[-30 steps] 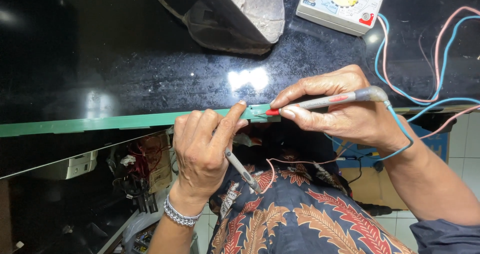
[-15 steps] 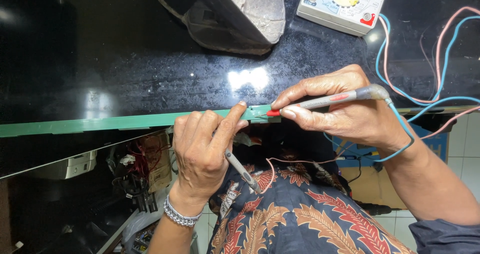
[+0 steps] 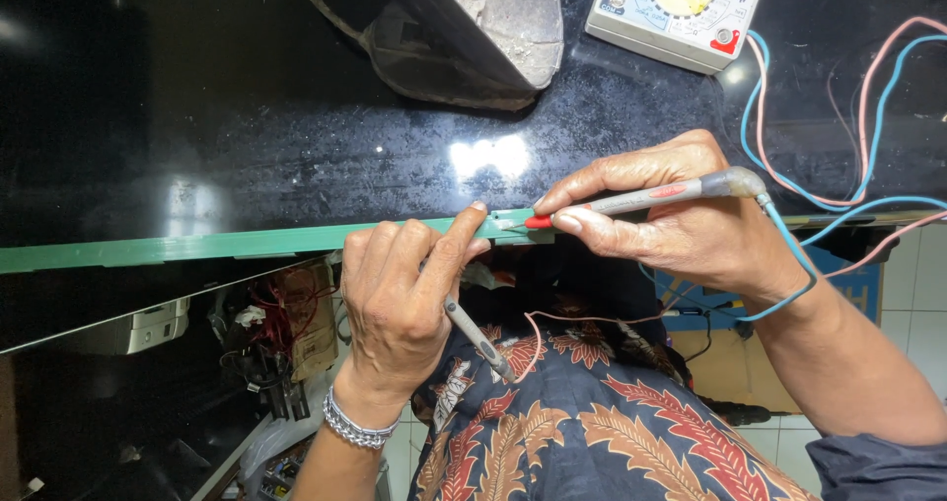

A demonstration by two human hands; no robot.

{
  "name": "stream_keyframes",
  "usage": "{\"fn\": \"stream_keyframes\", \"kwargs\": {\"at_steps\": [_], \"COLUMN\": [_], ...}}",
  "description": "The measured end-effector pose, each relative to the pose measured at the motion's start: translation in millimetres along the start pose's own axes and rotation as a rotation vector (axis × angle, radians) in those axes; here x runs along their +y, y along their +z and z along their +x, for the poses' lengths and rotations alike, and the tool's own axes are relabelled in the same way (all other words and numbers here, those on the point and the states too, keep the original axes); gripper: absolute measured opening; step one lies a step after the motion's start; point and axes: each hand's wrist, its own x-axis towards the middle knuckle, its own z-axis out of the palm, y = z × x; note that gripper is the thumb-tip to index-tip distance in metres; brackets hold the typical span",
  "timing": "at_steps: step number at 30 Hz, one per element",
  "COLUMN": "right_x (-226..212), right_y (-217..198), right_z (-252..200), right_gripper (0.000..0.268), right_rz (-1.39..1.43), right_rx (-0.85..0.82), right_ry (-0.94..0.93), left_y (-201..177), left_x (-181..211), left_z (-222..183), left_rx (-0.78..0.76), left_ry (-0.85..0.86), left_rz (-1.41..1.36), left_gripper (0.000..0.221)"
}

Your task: Using a multimeter probe to check electrical continuity and voltages at various points on a circuit board.

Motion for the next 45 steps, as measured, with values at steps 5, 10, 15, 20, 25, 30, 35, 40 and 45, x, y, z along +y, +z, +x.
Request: {"fn": "stream_keyframes", "kwargs": {"at_steps": [5, 10, 15, 20, 25, 30, 35, 40, 45], "right_x": [2.3, 2.3, 2.3, -7.2, -4.2, 39.5, 53.0, 64.6, 60.7], "right_y": [0.6, 0.6, -0.1, -5.9, -10.5, -19.4, -13.4, -9.9, -10.2], "right_z": [-1.3, -1.1, -0.7, -35.1, -82.5, -115.7, -117.2, -123.3, -121.5], "right_gripper": [0.023, 0.02, 0.019, 0.021, 0.047, 0.016, 0.017, 0.021, 0.022], "right_rz": [-0.006, -0.002, 0.042, 0.176, -0.018, -0.355, -0.523, -0.679, -0.704], "right_rx": [0.003, 0.0, -0.013, 0.248, 0.584, 0.503, 0.475, 0.448, 0.44], "right_ry": [-0.007, -0.012, 0.009, 0.009, 0.154, 0.018, -0.123, -0.201, -0.196], "left_y": [0.5, 0.2, -0.5, 1.9, 2.0, 1.3, 7.2, 8.6, 9.4], "left_x": [-0.6, -0.4, -0.2, -1.6, -3.2, -4.8, -7.6, -7.7, -6.7], "left_z": [-0.6, -0.6, 0.2, -4.4, -5.6, -4.7, -10.6, -14.0, -14.8], "left_rx": [0.003, 0.004, 0.004, 0.016, 0.046, 0.056, 0.062, 0.074, 0.077], "left_ry": [0.005, 0.006, 0.005, -0.007, 0.01, 0.039, 0.038, 0.025, 0.008], "left_rz": [0.003, 0.007, 0.002, -0.007, 0.021, 0.068, 0.045, 0.057, 0.09], "left_gripper": [0.02, 0.019, 0.019, 0.021, 0.022, 0.025, 0.024, 0.025, 0.024]}}
